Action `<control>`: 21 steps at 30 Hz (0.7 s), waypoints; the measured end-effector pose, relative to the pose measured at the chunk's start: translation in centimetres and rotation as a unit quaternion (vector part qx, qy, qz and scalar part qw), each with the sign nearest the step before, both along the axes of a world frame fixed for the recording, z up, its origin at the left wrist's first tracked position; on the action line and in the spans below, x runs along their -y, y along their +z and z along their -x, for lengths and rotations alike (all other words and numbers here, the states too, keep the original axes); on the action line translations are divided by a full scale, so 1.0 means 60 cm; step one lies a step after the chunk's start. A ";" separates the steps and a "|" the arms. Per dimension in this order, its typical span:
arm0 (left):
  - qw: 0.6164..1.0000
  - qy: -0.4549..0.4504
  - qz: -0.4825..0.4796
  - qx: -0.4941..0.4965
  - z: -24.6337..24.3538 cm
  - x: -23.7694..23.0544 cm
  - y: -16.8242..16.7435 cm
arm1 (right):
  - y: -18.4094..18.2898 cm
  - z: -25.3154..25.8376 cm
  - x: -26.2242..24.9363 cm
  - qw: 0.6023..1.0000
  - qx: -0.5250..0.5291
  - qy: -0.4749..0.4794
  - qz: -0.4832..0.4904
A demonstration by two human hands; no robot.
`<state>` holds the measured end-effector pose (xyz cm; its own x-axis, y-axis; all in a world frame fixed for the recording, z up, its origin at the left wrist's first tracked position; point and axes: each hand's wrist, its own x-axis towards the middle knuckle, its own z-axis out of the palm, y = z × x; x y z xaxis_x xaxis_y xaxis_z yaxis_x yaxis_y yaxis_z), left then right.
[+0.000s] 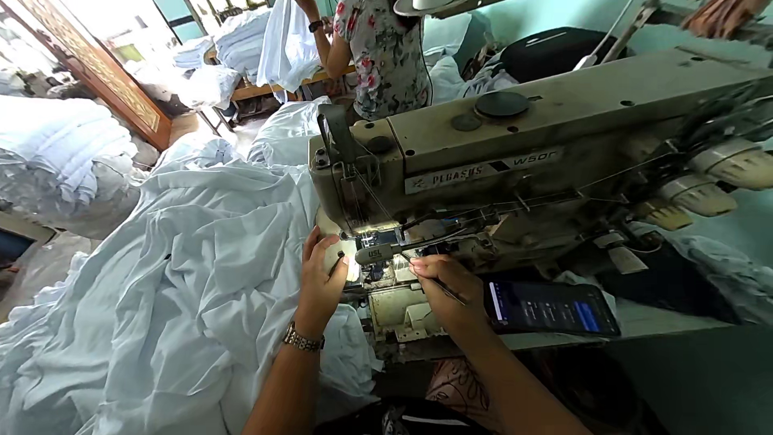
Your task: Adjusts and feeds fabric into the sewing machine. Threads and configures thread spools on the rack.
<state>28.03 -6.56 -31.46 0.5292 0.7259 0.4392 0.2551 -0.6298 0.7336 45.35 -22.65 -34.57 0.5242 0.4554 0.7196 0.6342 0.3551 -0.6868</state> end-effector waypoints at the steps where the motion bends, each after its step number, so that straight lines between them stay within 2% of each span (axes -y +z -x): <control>1: 1.000 -0.001 0.001 0.001 0.000 0.000 0.000 | 0.000 0.000 0.000 1.000 0.000 0.000 0.001; 21: 1.000 -0.001 0.001 0.000 0.001 0.000 -0.002 | -0.003 -0.001 0.000 1.000 -0.003 -0.008 -0.008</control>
